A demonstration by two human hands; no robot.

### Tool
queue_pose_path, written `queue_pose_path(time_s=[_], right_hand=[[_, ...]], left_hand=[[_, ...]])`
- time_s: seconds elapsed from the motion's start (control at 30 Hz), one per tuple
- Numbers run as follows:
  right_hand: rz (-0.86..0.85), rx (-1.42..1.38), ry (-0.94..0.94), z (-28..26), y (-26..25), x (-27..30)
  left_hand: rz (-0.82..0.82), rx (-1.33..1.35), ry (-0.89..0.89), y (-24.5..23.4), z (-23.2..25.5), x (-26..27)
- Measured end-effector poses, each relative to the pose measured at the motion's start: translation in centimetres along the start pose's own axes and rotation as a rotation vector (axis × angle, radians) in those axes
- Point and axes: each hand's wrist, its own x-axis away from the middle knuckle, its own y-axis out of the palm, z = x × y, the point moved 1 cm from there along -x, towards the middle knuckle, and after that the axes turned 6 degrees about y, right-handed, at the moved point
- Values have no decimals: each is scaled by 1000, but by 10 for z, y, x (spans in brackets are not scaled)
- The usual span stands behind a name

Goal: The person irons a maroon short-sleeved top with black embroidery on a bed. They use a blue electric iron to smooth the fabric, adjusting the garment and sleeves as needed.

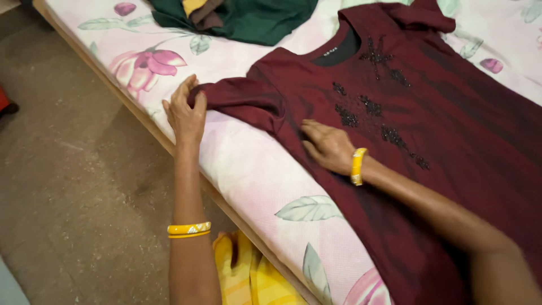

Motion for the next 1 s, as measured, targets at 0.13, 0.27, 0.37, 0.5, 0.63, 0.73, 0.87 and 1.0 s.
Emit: queue_pose_path(time_s=[0.13,0.27,0.37,0.5,0.63,0.73,0.87,1.0], right_hand=[[146,-40,-200,-56,19,-50],[120,220,-220,-68,51,-92],[-2,270,-144,-57,71,-112],[46,140,-39,-40,76,-109],[11,-958,314,-25,57,-108],[-226,-1349,246,-31,37,-110],[-161,-459,26,-70,36,-104],[47,-139,-285,-95,41,-101]], left_hand=[[-152,-202,211,-11,-4,2],[-224,-291,274,-14,-16,-5],[-103,-344,299,-6,-21,-18],[-55,-87,34,0,-7,-43],[-14,491,-168,5,3,-68],[96,650,-209,10,-17,-75],[190,374,-126,15,-54,-52],[376,293,-104,19,-60,-34]])
